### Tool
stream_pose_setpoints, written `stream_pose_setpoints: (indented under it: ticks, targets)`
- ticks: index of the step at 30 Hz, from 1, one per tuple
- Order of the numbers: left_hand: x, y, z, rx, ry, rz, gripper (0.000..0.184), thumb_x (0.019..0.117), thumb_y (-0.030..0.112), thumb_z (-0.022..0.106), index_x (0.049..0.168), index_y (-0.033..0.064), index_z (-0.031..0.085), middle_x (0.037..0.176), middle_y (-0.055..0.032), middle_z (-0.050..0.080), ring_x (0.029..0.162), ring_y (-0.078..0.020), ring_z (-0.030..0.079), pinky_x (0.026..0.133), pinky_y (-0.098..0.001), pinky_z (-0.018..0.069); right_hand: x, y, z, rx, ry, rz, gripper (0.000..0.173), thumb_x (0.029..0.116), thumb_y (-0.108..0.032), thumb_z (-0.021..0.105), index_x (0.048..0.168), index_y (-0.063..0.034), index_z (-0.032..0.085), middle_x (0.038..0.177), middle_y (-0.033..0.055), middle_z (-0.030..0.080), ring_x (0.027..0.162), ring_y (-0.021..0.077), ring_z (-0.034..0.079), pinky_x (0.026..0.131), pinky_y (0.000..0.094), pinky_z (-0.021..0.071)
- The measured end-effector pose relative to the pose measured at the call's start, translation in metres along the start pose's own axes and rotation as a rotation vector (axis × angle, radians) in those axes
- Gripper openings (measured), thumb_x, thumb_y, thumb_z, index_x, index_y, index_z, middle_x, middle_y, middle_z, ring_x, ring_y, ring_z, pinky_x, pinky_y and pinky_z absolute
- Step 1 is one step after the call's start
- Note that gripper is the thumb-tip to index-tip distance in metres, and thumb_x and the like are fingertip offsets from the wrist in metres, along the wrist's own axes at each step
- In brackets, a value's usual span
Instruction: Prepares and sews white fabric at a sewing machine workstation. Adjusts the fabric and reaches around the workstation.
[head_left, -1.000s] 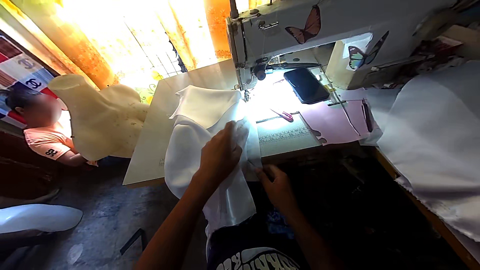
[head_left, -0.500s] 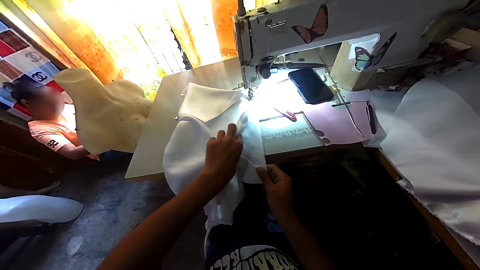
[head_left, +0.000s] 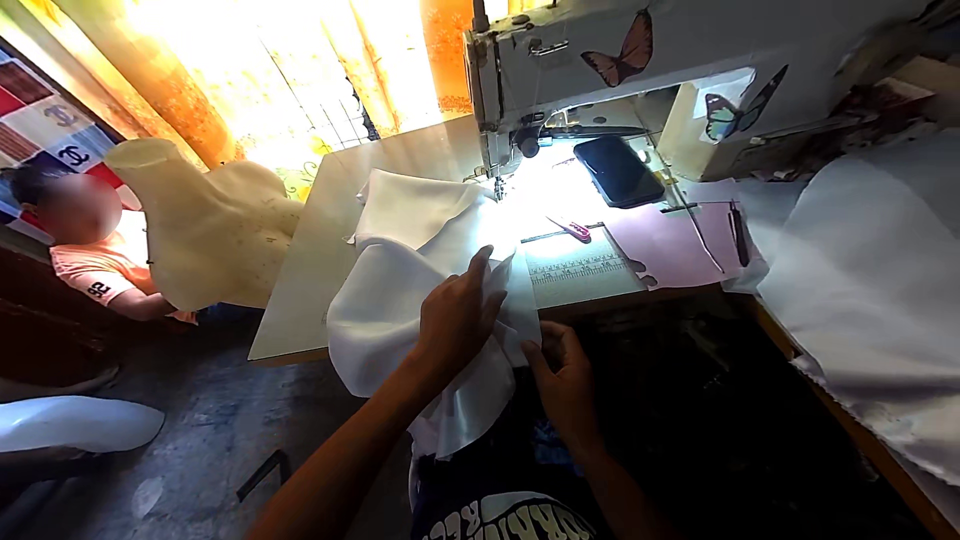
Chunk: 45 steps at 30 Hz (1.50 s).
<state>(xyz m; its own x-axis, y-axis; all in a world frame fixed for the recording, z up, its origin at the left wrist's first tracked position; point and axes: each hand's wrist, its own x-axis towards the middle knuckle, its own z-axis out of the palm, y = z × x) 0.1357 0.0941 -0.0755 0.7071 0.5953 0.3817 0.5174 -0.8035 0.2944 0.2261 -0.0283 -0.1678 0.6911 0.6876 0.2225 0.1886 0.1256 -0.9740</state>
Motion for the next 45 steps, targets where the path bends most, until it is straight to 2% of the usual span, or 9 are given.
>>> stream_pose_setpoints:
  ticks: [3,7,11,15,19,24,31,35,45]
  targets:
    - [-0.002,0.002,0.002,-0.090,-0.026,-0.098,0.042,0.1044,0.032,0.059,0.131,0.0005,0.065,0.094,-0.0168,0.073,0.081,-0.0332,0.070,0.072,-0.0531,0.0556,0.009,0.000,-0.001,-0.084,0.029,-0.049,0.041,0.0968,-0.019,0.066,0.128,0.0051,0.056,0.095,0.0082,0.069,0.080,0.0064,0.066,0.074,0.0219,0.0554]
    - [0.002,0.006,0.000,-0.150,-0.080,-0.194,0.048,0.0998,0.030,0.068,0.137,0.0004,0.062,0.101,-0.0147,0.074,0.084,-0.0294,0.071,0.074,-0.0510,0.0564,0.013,-0.005,-0.001,0.018,-0.003,0.007,0.033,0.0983,-0.017,0.065,0.123,0.0020,0.055,0.092,0.0034,0.072,0.080,0.0001,0.067,0.074,0.0176,0.0552]
    - [0.001,0.016,0.004,-0.162,-0.151,-0.168,0.023,0.0934,0.023,0.076,0.110,0.0068,0.078,0.103,-0.0110,0.071,0.092,-0.0266,0.069,0.078,-0.0490,0.0553,0.013,-0.003,0.000,0.056,-0.016,-0.089,0.023,0.1018,-0.016,0.059,0.116,0.0029,0.060,0.089,0.0022,0.070,0.079,-0.0017,0.064,0.074,0.0149,0.0527]
    - [0.003,0.025,0.014,-0.179,-0.155,-0.126,0.016,0.0975,0.013,0.068,0.107,0.0078,0.080,0.098,-0.0101,0.071,0.088,-0.0244,0.069,0.075,-0.0454,0.0554,0.012,-0.006,-0.001,0.048,-0.056,-0.039,0.028,0.1043,-0.026,0.057,0.108,-0.0015,0.068,0.092,-0.0004,0.068,0.081,-0.0041,0.062,0.075,0.0141,0.0507]
    - [0.006,0.018,0.012,-0.325,-0.168,-0.110,0.032,0.1056,0.027,0.057,0.097,0.0042,0.078,0.092,-0.0091,0.068,0.077,-0.0193,0.064,0.071,-0.0398,0.0536,0.014,-0.012,-0.006,0.034,-0.098,0.103,0.025,0.0977,-0.027,0.066,0.106,-0.0034,0.068,0.087,-0.0013,0.069,0.075,-0.0020,0.063,0.070,0.0172,0.0525]
    - [-0.001,0.003,-0.004,-0.325,-0.248,-0.142,0.035,0.0928,0.018,0.077,0.121,-0.0028,0.071,0.104,-0.0139,0.064,0.078,-0.0151,0.059,0.070,-0.0284,0.0520,0.018,-0.009,-0.010,0.032,-0.127,0.169,0.014,0.0974,-0.016,0.067,0.097,-0.0026,0.070,0.080,0.0002,0.069,0.068,0.0011,0.063,0.066,0.0189,0.0533]
    - [-0.004,-0.016,-0.006,-0.164,0.074,0.045,0.015,0.0935,0.009,0.062,0.090,-0.0021,0.071,0.117,-0.0161,0.070,0.104,-0.0283,0.069,0.087,-0.0465,0.0559,0.015,-0.015,-0.013,0.230,-0.090,0.225,0.017,0.1025,-0.010,0.057,0.093,-0.0019,0.069,0.075,-0.0013,0.066,0.067,0.0012,0.063,0.064,0.0177,0.0537]
    - [0.005,-0.011,-0.003,-0.175,-0.046,0.202,0.023,0.0982,0.013,0.055,0.092,-0.0032,0.070,0.132,-0.0163,0.067,0.135,-0.0330,0.056,0.111,-0.0527,0.0433,0.013,-0.014,-0.011,0.307,-0.071,0.253,0.017,0.1029,-0.010,0.056,0.093,-0.0018,0.068,0.075,-0.0006,0.067,0.067,0.0033,0.065,0.065,0.0197,0.0558]
    - [0.007,-0.009,0.019,-0.005,-0.115,0.394,0.027,0.1003,0.017,0.052,0.099,0.0003,0.073,0.114,-0.0127,0.075,0.115,-0.0262,0.071,0.101,-0.0492,0.0512,0.010,-0.009,-0.012,0.238,-0.076,0.232,0.014,0.1001,-0.009,0.060,0.093,-0.0018,0.070,0.077,-0.0008,0.068,0.067,0.0009,0.064,0.063,0.0161,0.0531]
